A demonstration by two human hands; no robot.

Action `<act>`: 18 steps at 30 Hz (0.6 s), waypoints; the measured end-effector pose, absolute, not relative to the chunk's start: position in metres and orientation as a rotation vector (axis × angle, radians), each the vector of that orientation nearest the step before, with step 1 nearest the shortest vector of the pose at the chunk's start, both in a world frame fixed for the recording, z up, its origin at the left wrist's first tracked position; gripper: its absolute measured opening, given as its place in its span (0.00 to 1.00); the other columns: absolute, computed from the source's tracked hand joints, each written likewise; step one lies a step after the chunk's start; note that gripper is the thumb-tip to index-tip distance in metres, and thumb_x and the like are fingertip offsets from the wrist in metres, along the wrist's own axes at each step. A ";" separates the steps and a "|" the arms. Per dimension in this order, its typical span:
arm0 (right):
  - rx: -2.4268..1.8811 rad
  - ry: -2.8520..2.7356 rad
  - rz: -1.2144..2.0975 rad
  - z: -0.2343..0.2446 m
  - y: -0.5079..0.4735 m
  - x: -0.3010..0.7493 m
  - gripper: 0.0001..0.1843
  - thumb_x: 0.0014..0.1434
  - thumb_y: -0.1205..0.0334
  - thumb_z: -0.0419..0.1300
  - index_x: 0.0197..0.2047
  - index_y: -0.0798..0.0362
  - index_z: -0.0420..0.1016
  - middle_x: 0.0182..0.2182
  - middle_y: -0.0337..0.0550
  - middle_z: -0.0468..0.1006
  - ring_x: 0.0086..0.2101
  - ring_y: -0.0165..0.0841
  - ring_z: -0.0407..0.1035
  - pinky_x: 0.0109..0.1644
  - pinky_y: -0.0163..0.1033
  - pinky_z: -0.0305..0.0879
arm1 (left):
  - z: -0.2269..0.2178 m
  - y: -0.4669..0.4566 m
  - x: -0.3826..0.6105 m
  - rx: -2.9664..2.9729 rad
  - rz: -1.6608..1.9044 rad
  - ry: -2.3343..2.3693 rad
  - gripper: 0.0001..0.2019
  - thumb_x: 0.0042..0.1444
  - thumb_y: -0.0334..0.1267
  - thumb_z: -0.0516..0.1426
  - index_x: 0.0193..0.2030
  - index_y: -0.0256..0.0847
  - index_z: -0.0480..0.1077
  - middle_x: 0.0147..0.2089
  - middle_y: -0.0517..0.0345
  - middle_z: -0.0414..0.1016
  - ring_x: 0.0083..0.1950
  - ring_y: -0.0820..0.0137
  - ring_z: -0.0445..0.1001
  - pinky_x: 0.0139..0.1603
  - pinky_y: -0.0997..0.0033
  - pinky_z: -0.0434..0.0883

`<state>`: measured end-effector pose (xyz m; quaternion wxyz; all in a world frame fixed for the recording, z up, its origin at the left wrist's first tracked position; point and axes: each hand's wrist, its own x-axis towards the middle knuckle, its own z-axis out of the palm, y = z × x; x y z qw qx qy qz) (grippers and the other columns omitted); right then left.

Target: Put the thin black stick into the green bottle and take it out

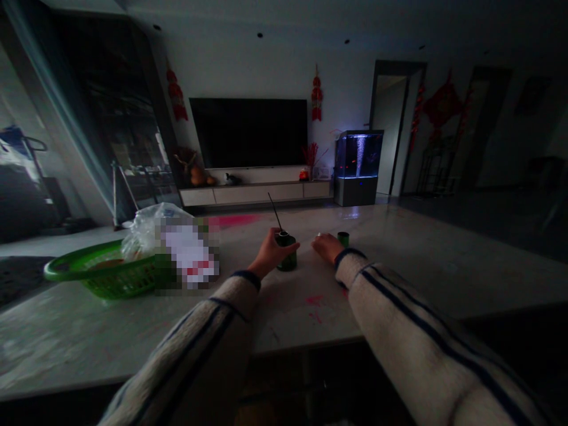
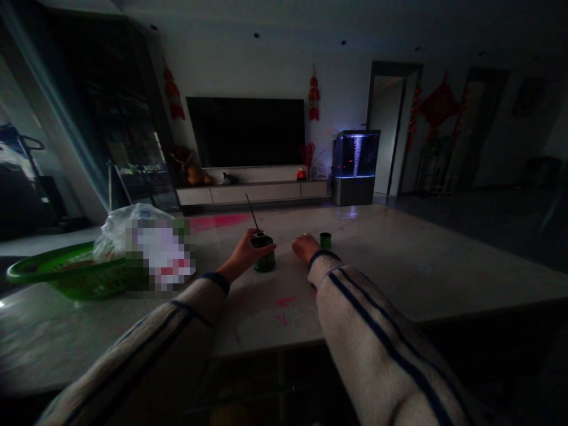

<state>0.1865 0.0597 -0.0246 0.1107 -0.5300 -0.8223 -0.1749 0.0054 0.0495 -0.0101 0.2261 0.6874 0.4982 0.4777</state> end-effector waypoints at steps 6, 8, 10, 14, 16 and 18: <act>-1.510 -2.474 -0.684 -0.014 0.050 0.182 0.16 0.58 0.71 0.44 0.36 0.59 0.73 0.37 0.55 0.74 0.40 0.37 0.67 0.44 0.41 0.59 | -0.009 0.048 0.004 1.914 1.259 1.321 0.31 0.35 0.44 0.64 0.47 0.38 0.60 0.37 0.56 0.67 0.35 0.72 0.69 0.36 0.70 0.68; -1.466 -2.433 -0.753 -0.011 0.050 0.183 0.15 0.59 0.72 0.44 0.39 0.58 0.71 0.39 0.54 0.73 0.41 0.37 0.66 0.44 0.41 0.59 | -0.008 0.048 0.004 1.913 1.237 1.320 0.31 0.35 0.44 0.64 0.47 0.38 0.60 0.36 0.57 0.67 0.34 0.72 0.69 0.36 0.70 0.68; -1.468 -2.332 -0.734 -0.009 0.053 0.185 0.14 0.59 0.72 0.44 0.39 0.58 0.69 0.38 0.52 0.72 0.40 0.36 0.66 0.44 0.39 0.58 | -0.007 0.047 0.003 1.915 1.212 1.324 0.31 0.36 0.44 0.64 0.47 0.38 0.60 0.35 0.57 0.67 0.34 0.71 0.68 0.35 0.70 0.68; -1.485 -2.049 -0.516 -0.011 0.060 0.191 0.12 0.60 0.66 0.45 0.38 0.56 0.68 0.37 0.48 0.73 0.38 0.33 0.67 0.41 0.36 0.59 | -0.006 0.046 0.002 1.915 1.169 1.313 0.31 0.37 0.44 0.63 0.47 0.37 0.58 0.35 0.57 0.68 0.34 0.71 0.69 0.33 0.71 0.68; -1.471 -1.914 -0.396 -0.011 0.062 0.193 0.10 0.60 0.63 0.47 0.37 0.55 0.68 0.36 0.47 0.74 0.36 0.32 0.67 0.39 0.35 0.59 | -0.008 0.049 0.001 1.924 1.157 1.310 0.31 0.37 0.45 0.63 0.47 0.38 0.58 0.36 0.57 0.68 0.35 0.71 0.69 0.33 0.72 0.68; -1.457 -1.802 -0.301 -0.009 0.062 0.193 0.09 0.58 0.62 0.49 0.35 0.55 0.68 0.34 0.45 0.75 0.34 0.31 0.68 0.37 0.34 0.60 | -0.010 0.052 -0.001 1.939 1.156 1.321 0.31 0.36 0.47 0.63 0.47 0.39 0.59 0.36 0.57 0.68 0.35 0.71 0.69 0.33 0.72 0.68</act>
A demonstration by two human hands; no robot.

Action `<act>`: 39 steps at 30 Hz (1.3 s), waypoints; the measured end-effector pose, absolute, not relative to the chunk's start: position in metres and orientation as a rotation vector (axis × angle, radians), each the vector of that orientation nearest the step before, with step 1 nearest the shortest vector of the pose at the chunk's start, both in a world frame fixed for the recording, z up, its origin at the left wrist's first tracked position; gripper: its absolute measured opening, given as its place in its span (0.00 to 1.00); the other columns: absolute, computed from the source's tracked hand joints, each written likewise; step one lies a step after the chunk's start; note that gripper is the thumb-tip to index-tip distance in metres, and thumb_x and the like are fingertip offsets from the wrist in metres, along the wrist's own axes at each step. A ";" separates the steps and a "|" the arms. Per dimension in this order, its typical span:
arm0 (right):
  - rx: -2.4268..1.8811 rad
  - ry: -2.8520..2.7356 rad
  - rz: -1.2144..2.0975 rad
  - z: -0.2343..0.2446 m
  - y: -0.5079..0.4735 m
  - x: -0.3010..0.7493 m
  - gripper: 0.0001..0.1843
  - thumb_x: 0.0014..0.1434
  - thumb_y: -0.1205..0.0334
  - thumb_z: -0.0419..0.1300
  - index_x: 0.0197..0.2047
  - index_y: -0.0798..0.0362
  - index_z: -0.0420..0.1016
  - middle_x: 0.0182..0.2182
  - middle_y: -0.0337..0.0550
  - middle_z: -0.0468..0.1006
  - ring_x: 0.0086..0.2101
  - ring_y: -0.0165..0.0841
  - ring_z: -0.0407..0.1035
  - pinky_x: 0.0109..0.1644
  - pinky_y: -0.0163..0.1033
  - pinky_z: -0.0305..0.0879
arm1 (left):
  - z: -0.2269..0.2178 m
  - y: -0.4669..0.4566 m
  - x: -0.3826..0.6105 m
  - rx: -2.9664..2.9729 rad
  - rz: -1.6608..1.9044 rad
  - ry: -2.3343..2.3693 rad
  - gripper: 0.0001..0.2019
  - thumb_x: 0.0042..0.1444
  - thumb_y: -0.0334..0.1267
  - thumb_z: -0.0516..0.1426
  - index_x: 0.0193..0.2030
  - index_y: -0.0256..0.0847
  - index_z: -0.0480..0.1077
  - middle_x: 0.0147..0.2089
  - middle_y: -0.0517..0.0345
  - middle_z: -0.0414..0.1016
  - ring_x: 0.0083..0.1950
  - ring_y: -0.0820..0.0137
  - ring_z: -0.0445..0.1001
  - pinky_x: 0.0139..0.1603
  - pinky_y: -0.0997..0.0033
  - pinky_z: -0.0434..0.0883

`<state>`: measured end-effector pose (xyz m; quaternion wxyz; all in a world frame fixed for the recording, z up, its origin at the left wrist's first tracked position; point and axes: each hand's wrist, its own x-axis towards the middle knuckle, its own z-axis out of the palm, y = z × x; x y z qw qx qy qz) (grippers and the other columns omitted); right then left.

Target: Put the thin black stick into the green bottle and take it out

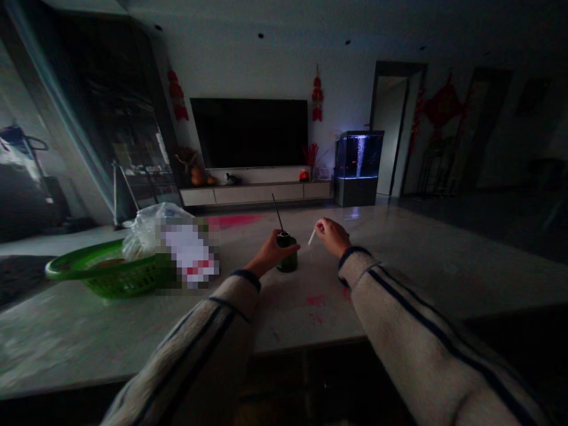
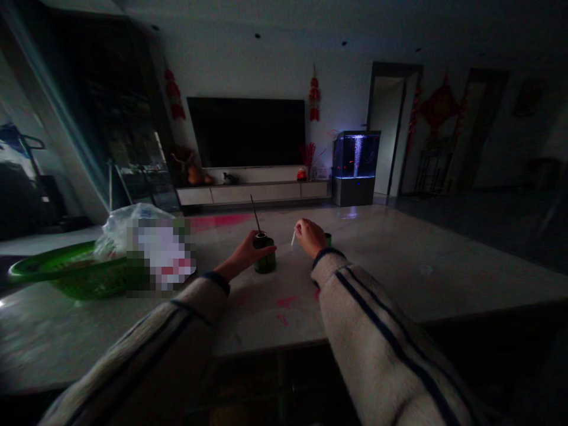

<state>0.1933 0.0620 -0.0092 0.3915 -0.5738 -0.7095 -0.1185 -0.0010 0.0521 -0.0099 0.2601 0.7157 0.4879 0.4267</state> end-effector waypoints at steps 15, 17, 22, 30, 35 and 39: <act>-1.323 -1.654 -0.070 -0.008 0.060 0.192 0.04 0.48 0.64 0.56 0.31 0.52 0.67 0.27 0.38 0.74 0.26 0.27 0.68 0.30 0.32 0.60 | -0.012 0.057 -0.003 1.966 1.146 1.258 0.34 0.36 0.47 0.64 0.50 0.39 0.59 0.38 0.56 0.68 0.35 0.71 0.69 0.35 0.70 0.68; -1.303 -1.656 -0.036 -0.009 0.062 0.192 0.05 0.48 0.64 0.56 0.32 0.52 0.67 0.27 0.38 0.75 0.25 0.27 0.68 0.30 0.32 0.61 | -0.012 0.057 -0.003 1.978 1.149 1.262 0.35 0.35 0.47 0.64 0.51 0.40 0.59 0.39 0.54 0.68 0.37 0.69 0.69 0.38 0.68 0.68; -1.333 -1.652 -0.026 -0.011 0.064 0.194 0.07 0.50 0.64 0.55 0.35 0.50 0.67 0.29 0.38 0.76 0.26 0.28 0.69 0.32 0.32 0.62 | -0.007 0.054 -0.005 2.129 1.104 1.447 0.36 0.31 0.49 0.65 0.50 0.38 0.64 0.45 0.47 0.65 0.44 0.63 0.67 0.47 0.62 0.65; -1.442 -1.662 -0.061 -0.007 0.055 0.192 0.08 0.52 0.62 0.54 0.38 0.48 0.66 0.31 0.38 0.77 0.29 0.30 0.70 0.31 0.34 0.60 | -0.004 0.052 -0.006 2.147 1.135 1.386 0.36 0.30 0.49 0.65 0.49 0.38 0.62 0.37 0.53 0.70 0.37 0.67 0.70 0.38 0.65 0.68; -1.396 -1.631 -0.031 -0.004 0.052 0.191 0.07 0.52 0.62 0.55 0.37 0.48 0.67 0.30 0.38 0.76 0.29 0.31 0.70 0.32 0.35 0.62 | -0.003 0.049 -0.006 2.115 1.162 1.404 0.37 0.30 0.47 0.65 0.50 0.39 0.62 0.38 0.54 0.69 0.35 0.69 0.69 0.37 0.67 0.68; -1.141 -1.484 0.052 0.003 0.053 0.189 0.08 0.51 0.60 0.55 0.36 0.50 0.65 0.31 0.40 0.76 0.29 0.30 0.70 0.35 0.36 0.65 | -0.002 0.047 -0.005 2.118 1.166 1.403 0.38 0.30 0.46 0.66 0.51 0.39 0.61 0.40 0.54 0.68 0.37 0.69 0.69 0.38 0.67 0.68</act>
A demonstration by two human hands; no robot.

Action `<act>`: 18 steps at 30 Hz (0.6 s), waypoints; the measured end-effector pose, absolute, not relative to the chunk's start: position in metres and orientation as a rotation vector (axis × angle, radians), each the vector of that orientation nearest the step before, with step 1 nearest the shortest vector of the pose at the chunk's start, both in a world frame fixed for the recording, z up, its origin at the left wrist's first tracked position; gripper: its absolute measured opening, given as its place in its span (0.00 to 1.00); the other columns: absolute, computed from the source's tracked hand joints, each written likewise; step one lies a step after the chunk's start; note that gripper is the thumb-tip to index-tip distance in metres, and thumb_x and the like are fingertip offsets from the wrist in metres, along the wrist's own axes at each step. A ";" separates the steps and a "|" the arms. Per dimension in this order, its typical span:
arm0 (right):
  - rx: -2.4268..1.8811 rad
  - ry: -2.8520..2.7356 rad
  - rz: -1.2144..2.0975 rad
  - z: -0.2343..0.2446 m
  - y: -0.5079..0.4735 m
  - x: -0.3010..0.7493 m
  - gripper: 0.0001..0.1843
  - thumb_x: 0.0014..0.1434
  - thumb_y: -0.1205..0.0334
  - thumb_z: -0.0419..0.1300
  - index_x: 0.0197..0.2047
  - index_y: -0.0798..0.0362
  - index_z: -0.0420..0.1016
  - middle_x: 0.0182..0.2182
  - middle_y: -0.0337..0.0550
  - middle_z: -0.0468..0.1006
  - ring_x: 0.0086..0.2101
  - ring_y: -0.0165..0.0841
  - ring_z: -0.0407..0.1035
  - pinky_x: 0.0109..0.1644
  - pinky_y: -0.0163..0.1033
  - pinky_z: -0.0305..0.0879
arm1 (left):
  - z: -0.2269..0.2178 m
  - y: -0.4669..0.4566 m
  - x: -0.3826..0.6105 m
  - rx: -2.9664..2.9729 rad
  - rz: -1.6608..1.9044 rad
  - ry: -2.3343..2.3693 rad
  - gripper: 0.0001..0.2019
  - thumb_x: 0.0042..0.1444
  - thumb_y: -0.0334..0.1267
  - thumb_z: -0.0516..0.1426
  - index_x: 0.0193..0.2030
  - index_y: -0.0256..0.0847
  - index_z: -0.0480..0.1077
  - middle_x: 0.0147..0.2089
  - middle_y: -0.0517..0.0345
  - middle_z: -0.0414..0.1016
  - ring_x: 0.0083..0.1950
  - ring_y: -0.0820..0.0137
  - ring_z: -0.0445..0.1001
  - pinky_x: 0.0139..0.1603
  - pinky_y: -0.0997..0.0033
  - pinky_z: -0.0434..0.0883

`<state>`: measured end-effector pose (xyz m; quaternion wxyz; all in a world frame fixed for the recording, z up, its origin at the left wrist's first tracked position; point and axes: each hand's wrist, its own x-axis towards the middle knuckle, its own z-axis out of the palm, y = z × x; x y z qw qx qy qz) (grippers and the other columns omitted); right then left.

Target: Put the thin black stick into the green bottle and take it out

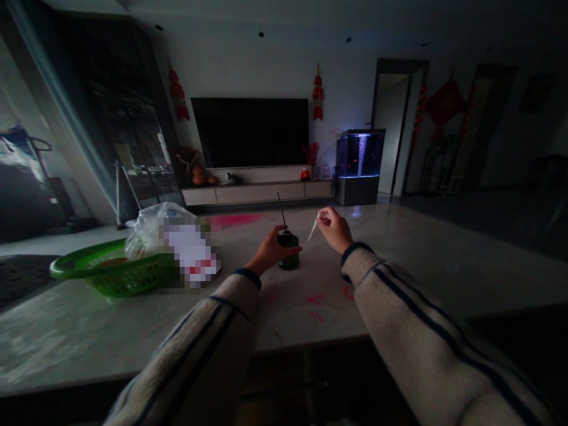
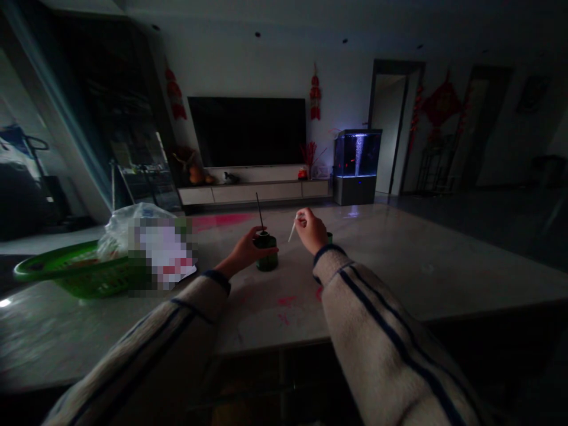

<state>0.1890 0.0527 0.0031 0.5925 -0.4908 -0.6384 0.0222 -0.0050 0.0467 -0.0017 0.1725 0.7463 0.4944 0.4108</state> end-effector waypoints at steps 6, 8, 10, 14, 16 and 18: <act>-0.709 -1.288 0.344 0.018 0.048 0.183 0.14 0.50 0.54 0.57 0.37 0.52 0.62 0.30 0.41 0.74 0.28 0.29 0.70 0.34 0.36 0.68 | -0.002 0.047 -0.004 2.113 1.147 1.318 0.34 0.33 0.44 0.65 0.50 0.39 0.61 0.40 0.54 0.68 0.38 0.69 0.69 0.38 0.68 0.68; -0.679 -1.283 0.404 0.021 0.044 0.180 0.15 0.50 0.53 0.57 0.37 0.52 0.61 0.30 0.41 0.74 0.28 0.28 0.70 0.35 0.36 0.68 | -0.002 0.046 -0.003 2.106 1.144 1.292 0.33 0.33 0.43 0.65 0.49 0.39 0.61 0.40 0.54 0.68 0.37 0.70 0.69 0.38 0.68 0.68; -0.677 -1.299 0.436 0.022 0.041 0.177 0.14 0.51 0.53 0.57 0.37 0.52 0.61 0.31 0.41 0.74 0.30 0.28 0.71 0.36 0.36 0.69 | -0.002 0.045 -0.002 2.109 1.147 1.282 0.33 0.33 0.43 0.65 0.49 0.39 0.61 0.40 0.54 0.68 0.37 0.70 0.69 0.38 0.68 0.67; -0.685 -1.361 0.451 0.020 0.040 0.173 0.13 0.51 0.53 0.56 0.37 0.52 0.61 0.31 0.41 0.74 0.30 0.28 0.71 0.38 0.36 0.69 | -0.004 0.047 -0.002 2.153 1.140 1.235 0.33 0.34 0.44 0.64 0.50 0.38 0.61 0.38 0.55 0.69 0.37 0.70 0.69 0.38 0.68 0.67; -0.692 -1.394 0.442 0.019 0.041 0.171 0.13 0.51 0.54 0.56 0.37 0.52 0.62 0.30 0.41 0.74 0.30 0.28 0.71 0.37 0.36 0.69 | -0.005 0.049 -0.002 2.176 1.135 1.225 0.33 0.34 0.45 0.64 0.49 0.38 0.62 0.37 0.56 0.70 0.36 0.70 0.69 0.37 0.68 0.67; -0.699 -1.424 0.421 0.018 0.040 0.167 0.12 0.51 0.55 0.56 0.37 0.53 0.64 0.30 0.41 0.74 0.30 0.29 0.71 0.36 0.35 0.68 | -0.006 0.050 -0.001 2.195 1.117 1.233 0.31 0.35 0.47 0.63 0.48 0.37 0.63 0.35 0.57 0.70 0.35 0.70 0.68 0.36 0.69 0.67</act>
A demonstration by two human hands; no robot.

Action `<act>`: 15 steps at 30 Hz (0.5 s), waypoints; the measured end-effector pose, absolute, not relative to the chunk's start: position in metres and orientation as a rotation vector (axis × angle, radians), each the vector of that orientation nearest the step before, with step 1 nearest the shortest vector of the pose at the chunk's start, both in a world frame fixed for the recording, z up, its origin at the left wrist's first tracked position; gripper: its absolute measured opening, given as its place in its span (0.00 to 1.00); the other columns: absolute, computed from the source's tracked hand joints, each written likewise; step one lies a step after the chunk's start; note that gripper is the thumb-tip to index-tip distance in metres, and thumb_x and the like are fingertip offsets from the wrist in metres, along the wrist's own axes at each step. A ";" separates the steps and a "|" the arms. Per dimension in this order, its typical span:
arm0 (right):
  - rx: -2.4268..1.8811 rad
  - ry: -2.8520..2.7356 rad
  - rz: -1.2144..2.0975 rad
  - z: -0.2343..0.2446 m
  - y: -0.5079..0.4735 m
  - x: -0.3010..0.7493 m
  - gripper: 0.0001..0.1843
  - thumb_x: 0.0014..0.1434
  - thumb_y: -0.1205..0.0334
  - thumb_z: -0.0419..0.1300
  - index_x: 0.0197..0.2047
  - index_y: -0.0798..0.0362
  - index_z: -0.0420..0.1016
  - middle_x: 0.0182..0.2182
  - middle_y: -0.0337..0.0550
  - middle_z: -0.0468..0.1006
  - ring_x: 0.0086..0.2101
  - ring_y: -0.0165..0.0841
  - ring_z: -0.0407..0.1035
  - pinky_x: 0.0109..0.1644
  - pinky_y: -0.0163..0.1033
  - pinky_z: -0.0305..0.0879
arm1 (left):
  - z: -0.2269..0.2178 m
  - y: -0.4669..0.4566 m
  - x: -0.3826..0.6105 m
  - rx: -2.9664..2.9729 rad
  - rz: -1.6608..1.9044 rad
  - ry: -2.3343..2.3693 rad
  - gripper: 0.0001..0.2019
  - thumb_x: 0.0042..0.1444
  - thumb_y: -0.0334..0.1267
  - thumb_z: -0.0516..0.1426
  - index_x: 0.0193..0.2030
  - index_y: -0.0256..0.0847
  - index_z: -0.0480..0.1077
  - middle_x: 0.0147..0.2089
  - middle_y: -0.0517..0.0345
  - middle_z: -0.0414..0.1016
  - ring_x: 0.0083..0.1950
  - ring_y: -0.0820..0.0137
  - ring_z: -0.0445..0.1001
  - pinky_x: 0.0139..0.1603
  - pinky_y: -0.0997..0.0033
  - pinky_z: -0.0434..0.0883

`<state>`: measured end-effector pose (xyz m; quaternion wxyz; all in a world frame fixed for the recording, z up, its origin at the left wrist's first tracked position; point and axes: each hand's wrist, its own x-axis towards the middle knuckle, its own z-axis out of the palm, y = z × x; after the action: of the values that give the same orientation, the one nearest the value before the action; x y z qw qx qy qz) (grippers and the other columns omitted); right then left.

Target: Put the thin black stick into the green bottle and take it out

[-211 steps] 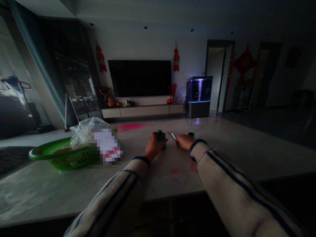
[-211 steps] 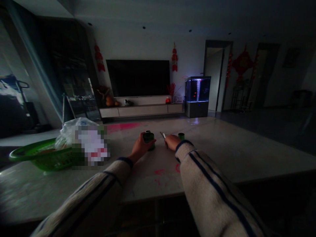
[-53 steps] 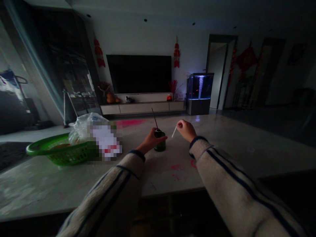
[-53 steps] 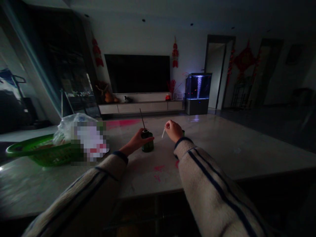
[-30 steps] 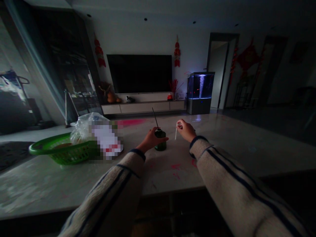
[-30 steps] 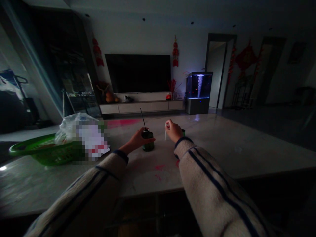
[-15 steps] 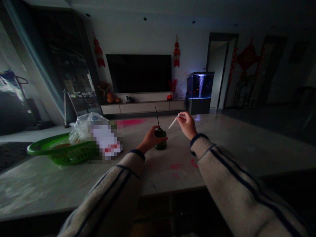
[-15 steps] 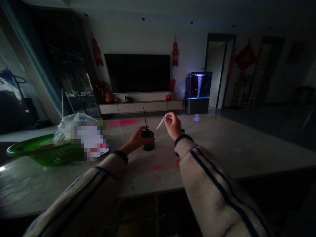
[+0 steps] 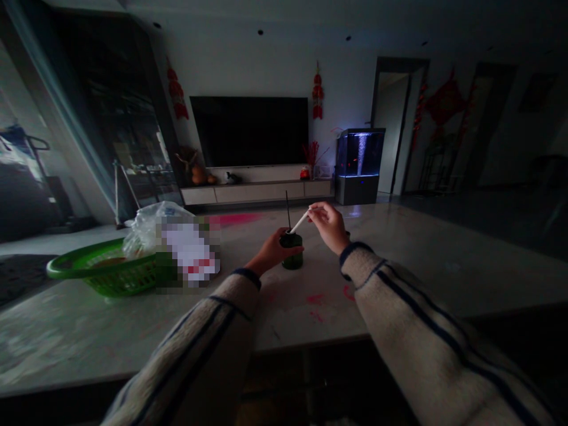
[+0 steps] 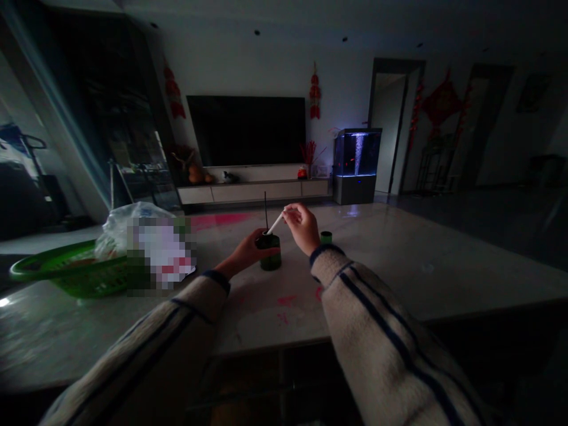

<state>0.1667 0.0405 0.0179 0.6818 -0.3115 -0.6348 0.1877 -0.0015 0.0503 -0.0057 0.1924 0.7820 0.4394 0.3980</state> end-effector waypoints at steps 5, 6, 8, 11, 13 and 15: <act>-0.765 -1.554 0.293 0.013 0.039 0.156 0.09 0.52 0.58 0.55 0.33 0.54 0.70 0.30 0.42 0.75 0.32 0.29 0.70 0.39 0.35 0.66 | -0.004 0.049 -0.001 2.230 1.066 1.241 0.28 0.35 0.49 0.62 0.43 0.36 0.65 0.31 0.59 0.69 0.32 0.70 0.68 0.32 0.71 0.66; -0.785 -1.593 0.266 0.011 0.039 0.154 0.09 0.52 0.58 0.55 0.32 0.54 0.71 0.30 0.42 0.75 0.32 0.29 0.70 0.39 0.35 0.66 | -0.004 0.049 -0.001 2.234 1.065 1.228 0.28 0.35 0.49 0.62 0.43 0.35 0.65 0.31 0.59 0.69 0.33 0.71 0.68 0.32 0.72 0.66; -0.821 -1.659 0.218 0.008 0.040 0.153 0.09 0.52 0.59 0.55 0.32 0.55 0.72 0.31 0.42 0.75 0.32 0.29 0.70 0.39 0.35 0.65 | -0.005 0.049 -0.001 2.233 1.064 1.181 0.27 0.36 0.48 0.62 0.43 0.35 0.65 0.32 0.58 0.69 0.33 0.71 0.68 0.33 0.72 0.66; -0.867 -1.731 0.155 0.004 0.042 0.153 0.08 0.52 0.59 0.56 0.31 0.54 0.73 0.31 0.42 0.74 0.33 0.29 0.69 0.39 0.35 0.64 | -0.006 0.051 0.000 2.231 1.062 1.138 0.27 0.37 0.47 0.62 0.44 0.35 0.64 0.33 0.58 0.70 0.33 0.71 0.68 0.34 0.71 0.66; -0.884 -1.756 0.133 0.003 0.043 0.153 0.08 0.52 0.60 0.56 0.31 0.54 0.74 0.31 0.42 0.74 0.34 0.29 0.68 0.40 0.34 0.64 | -0.006 0.051 0.000 2.232 1.066 1.117 0.28 0.37 0.46 0.62 0.45 0.35 0.63 0.34 0.57 0.70 0.34 0.71 0.69 0.36 0.70 0.67; -0.885 -1.760 0.130 0.003 0.043 0.153 0.08 0.52 0.60 0.56 0.30 0.54 0.74 0.31 0.42 0.74 0.34 0.29 0.68 0.40 0.34 0.64 | -0.006 0.051 0.001 2.222 1.070 1.088 0.28 0.38 0.45 0.62 0.46 0.35 0.63 0.36 0.56 0.71 0.35 0.71 0.69 0.37 0.70 0.67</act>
<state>0.1527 0.0434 0.0028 0.5509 -0.3741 -0.7440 0.0551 0.0012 0.0508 -0.0062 0.2212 0.8039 0.3935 0.3873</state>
